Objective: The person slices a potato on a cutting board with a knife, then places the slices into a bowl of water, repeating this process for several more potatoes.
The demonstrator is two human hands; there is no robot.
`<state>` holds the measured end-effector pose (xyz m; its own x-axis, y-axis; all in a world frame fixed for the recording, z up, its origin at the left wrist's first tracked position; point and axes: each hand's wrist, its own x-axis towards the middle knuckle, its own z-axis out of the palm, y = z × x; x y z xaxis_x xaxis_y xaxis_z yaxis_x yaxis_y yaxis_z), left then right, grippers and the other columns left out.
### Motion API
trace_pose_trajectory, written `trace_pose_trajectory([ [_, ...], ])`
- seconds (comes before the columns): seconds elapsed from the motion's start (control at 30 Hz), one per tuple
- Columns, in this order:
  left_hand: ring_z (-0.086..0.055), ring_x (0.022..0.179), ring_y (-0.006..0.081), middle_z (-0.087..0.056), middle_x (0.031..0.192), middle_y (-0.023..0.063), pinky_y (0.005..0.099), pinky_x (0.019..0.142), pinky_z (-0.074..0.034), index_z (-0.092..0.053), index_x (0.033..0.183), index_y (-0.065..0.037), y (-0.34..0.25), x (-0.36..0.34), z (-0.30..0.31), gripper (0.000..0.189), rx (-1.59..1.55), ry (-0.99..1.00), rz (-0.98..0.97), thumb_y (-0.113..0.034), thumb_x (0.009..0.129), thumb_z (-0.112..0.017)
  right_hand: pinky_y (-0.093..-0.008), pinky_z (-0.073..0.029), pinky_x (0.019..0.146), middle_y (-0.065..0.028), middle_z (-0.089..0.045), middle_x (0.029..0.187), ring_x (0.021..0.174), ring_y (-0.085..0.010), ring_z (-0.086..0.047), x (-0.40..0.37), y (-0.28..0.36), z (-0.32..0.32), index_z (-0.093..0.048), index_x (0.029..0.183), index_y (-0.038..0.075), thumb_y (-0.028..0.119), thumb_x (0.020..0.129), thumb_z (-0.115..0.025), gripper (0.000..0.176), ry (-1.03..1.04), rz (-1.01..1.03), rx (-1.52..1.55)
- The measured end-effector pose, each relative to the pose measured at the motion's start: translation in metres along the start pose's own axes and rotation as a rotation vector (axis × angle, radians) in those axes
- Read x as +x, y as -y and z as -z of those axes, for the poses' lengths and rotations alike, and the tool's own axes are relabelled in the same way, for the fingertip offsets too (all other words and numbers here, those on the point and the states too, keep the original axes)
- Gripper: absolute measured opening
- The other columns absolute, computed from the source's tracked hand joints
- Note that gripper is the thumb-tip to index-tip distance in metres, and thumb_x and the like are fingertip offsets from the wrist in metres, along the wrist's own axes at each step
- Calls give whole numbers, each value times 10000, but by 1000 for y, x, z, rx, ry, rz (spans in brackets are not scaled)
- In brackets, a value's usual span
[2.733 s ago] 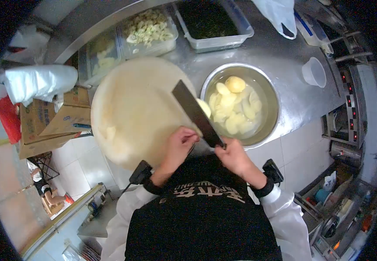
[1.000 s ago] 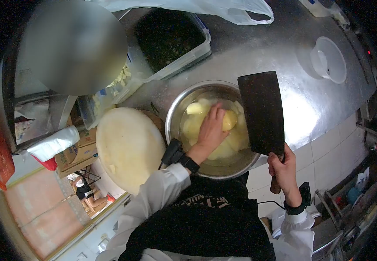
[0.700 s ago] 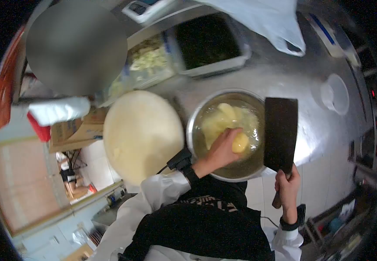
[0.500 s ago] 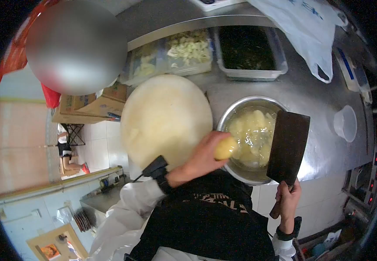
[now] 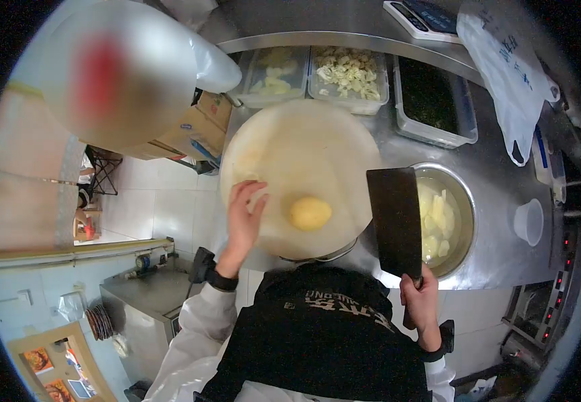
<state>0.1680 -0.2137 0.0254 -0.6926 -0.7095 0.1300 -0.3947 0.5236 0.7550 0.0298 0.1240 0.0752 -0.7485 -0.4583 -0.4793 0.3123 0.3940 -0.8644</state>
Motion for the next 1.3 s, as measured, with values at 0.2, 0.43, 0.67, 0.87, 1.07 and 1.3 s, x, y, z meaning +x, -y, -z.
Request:
trace_pose_trajectory([
  [0.2, -499, 1021, 255, -462, 1116, 121, 336, 826, -438, -488, 1172, -74, -1, -19, -21, 571, -187, 180, 16, -149, 674, -757, -197, -338, 399, 42, -441, 561, 443, -32, -400, 14, 14, -38, -536, 1065, 18, 16, 840, -525, 225, 20, -25, -167],
  [0.43, -490, 1016, 291, -449, 1097, 141, 367, 890, -424, -439, 1175, -38, -6, -11, -43, 689, -220, 259, -90, -160, 599, -797, -296, -415, 498, -65, -487, 565, 489, -136, -482, 31, 15, -62, -561, 1079, 38, 90, 795, -586, 290, 42, 47, -482],
  [0.67, -482, 1033, 307, -448, 1113, 133, 382, 904, -415, -451, 1178, -63, -9, -17, -18, 709, -190, 331, -59, -135, 572, -813, -385, -474, 599, -199, -585, 687, 650, -356, -603, 29, 40, -81, -566, 1088, 58, 116, 769, -596, 326, 40, 56, -797],
  [0.87, -477, 1017, 272, -462, 1104, 113, 376, 872, -421, -535, 1150, -99, 13, -24, -12, 621, -256, 205, -149, -125, 590, -805, -388, -472, 584, -207, -584, 679, 644, -351, -606, 36, 41, -83, -578, 1061, 56, 101, 753, -588, 312, 31, 75, -800],
  [1.07, -496, 954, 259, -489, 1073, 93, 354, 832, -426, -599, 1034, -115, -16, -20, -20, 436, -163, 224, -235, -42, 627, -737, -385, -471, 578, -221, -571, 677, 637, -368, -592, 46, 37, -84, -588, 1035, 46, 73, 751, -587, 285, 26, 113, -716],
  [1.3, -473, 1029, 294, -499, 1092, 88, 398, 879, -408, -549, 916, -121, -12, -7, -18, 337, -102, 337, -362, -61, 639, -731, -367, -465, 558, -212, -563, 651, 588, -339, -589, 50, 39, -83, -591, 1022, 24, 40, 743, -595, 280, 54, 142, -732],
])
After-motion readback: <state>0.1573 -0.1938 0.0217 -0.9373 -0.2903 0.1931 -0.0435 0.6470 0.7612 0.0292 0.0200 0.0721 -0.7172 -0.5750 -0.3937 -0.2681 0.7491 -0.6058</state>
